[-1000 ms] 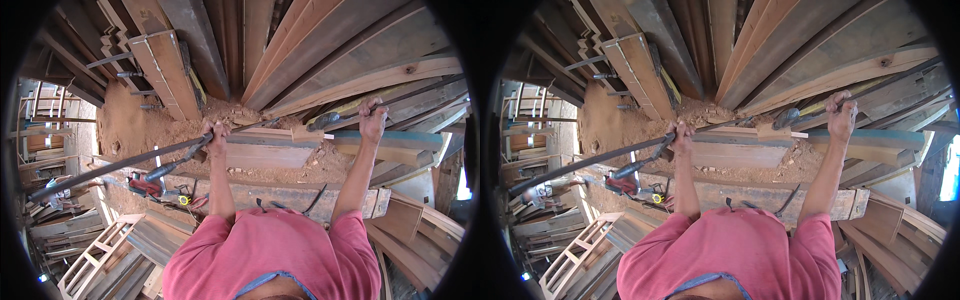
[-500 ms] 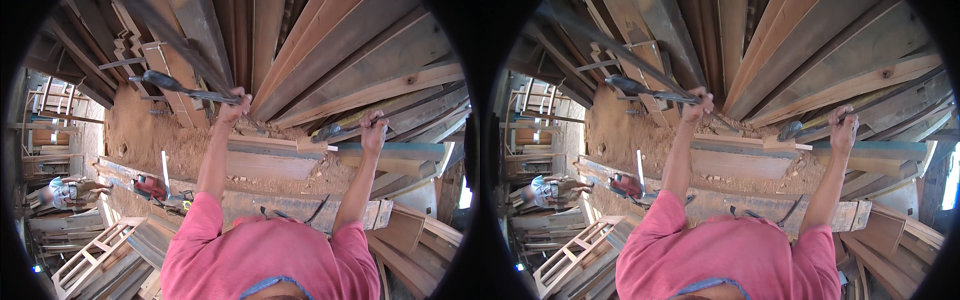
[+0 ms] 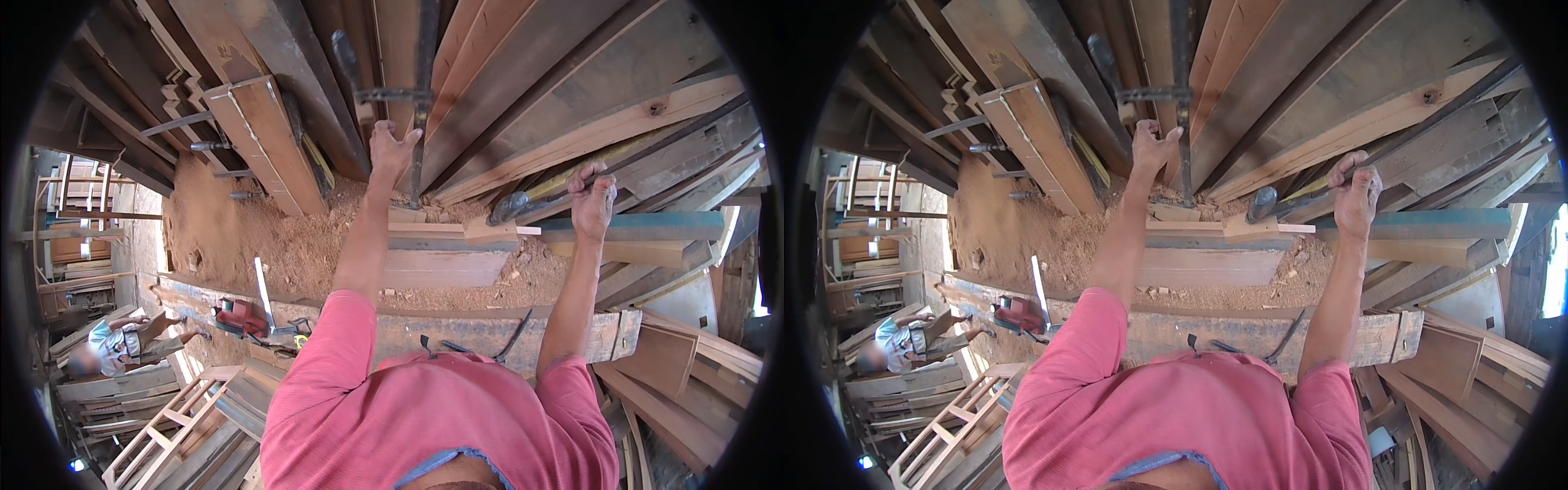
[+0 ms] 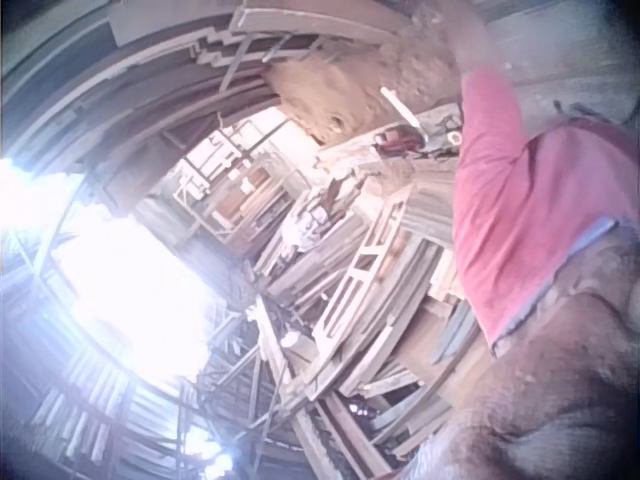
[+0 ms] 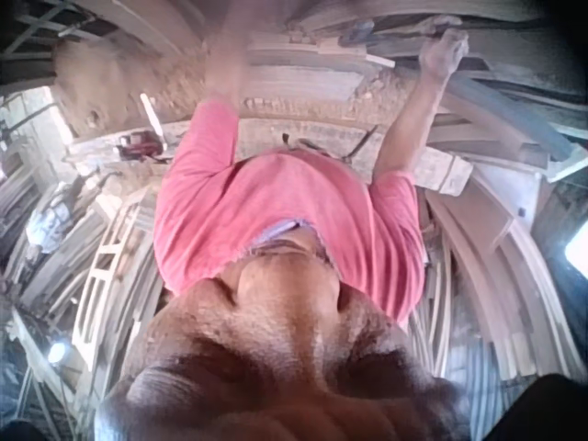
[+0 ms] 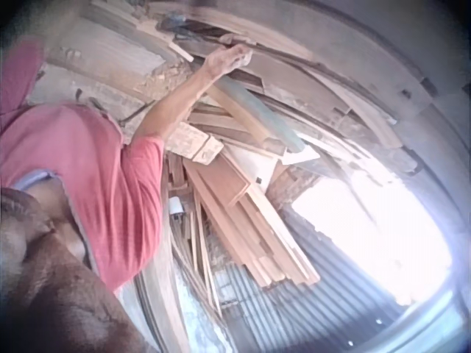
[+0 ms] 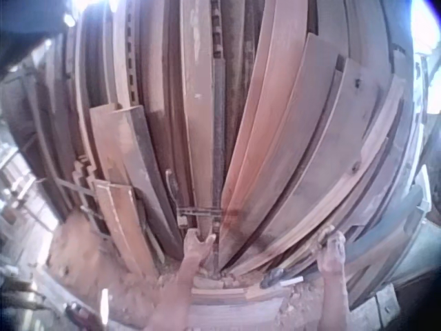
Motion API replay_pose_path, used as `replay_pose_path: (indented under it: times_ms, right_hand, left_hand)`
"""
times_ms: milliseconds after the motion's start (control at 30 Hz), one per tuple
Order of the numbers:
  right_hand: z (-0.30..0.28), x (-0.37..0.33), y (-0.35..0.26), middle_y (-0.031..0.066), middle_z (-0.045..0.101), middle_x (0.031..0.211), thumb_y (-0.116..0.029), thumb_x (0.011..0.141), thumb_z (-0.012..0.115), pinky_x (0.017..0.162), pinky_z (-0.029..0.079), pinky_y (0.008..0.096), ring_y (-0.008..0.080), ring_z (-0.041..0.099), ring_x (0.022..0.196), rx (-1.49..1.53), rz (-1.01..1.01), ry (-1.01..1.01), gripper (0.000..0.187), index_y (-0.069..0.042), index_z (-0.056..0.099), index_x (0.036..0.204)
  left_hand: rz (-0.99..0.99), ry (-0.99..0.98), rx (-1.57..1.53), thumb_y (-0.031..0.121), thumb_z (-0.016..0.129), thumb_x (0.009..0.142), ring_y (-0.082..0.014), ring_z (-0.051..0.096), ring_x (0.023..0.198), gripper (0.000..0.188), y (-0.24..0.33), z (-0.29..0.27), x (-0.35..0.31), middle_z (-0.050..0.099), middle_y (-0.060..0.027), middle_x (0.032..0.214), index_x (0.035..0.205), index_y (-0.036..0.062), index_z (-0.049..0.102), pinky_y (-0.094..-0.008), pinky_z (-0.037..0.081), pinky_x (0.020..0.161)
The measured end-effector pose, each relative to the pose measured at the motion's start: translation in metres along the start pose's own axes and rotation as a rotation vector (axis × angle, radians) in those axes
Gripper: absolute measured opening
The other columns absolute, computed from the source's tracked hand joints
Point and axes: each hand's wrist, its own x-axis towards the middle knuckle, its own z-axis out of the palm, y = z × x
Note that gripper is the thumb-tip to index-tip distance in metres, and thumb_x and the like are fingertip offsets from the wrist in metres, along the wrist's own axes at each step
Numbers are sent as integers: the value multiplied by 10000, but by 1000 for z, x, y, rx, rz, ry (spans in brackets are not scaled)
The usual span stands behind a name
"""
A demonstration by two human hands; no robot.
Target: The person uses clamps and a hammer to align and secure pieces of wood together, then removes the clamps after positioning the boards.
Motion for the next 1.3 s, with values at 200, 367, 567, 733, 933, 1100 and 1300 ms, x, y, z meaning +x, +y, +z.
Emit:
replay_pose_path:
  times_ms: [200,367,567,733,933,1100,1300]
  right_hand:
    - [6,-9,-8,60,506,845,-619,917,614,686,435,332,170,487,717,-11,-1,-31,600,-25,525,910]
    - [2,-35,-19,47,473,786,-675,877,625,661,397,318,159,468,713,-39,15,-18,660,-25,520,929]
    - [14,-68,-31,36,467,800,-657,875,649,681,388,319,157,463,734,-46,12,-2,648,-25,525,947]
    - [35,-65,-31,59,495,845,-597,926,635,696,425,346,179,499,753,-77,-15,-12,592,-13,537,937]
    - [36,-41,-9,87,529,917,-489,958,659,688,451,371,203,534,762,-89,-88,73,481,-27,547,887]
    - [38,-17,1,99,562,963,-484,951,672,676,437,354,195,515,737,-53,-87,159,472,-39,539,862]
    - [87,-1,-11,69,567,885,-445,961,675,661,418,340,189,502,728,-24,-62,88,431,-34,582,871]
  left_hand:
    - [381,-676,641,599,766,759,-454,460,1337,975,-122,15,-87,539,-234,1377,1475,47,401,-568,329,1147]
    - [138,-1067,878,467,786,766,-374,456,1385,892,-132,38,-134,541,-200,1406,1487,88,422,-529,334,1153]
    - [130,-1111,962,267,749,826,-319,496,1353,601,-150,57,-134,560,-194,1378,1378,126,556,-502,401,1115]
    - [-79,-1041,570,179,689,847,-351,544,1298,522,-193,62,-142,573,-201,1359,1355,128,575,-485,463,1079]
    - [187,-1214,845,123,648,843,-368,577,1256,499,-166,40,-153,603,-171,1339,1338,111,582,-468,498,1051]
    - [-94,-1391,676,103,634,847,-346,604,1232,497,-153,11,-196,629,-181,1304,1341,99,583,-414,510,1044]
    - [87,-1343,588,170,670,884,-336,594,1253,548,-211,13,-247,627,-155,1335,1412,137,528,-412,485,1071]
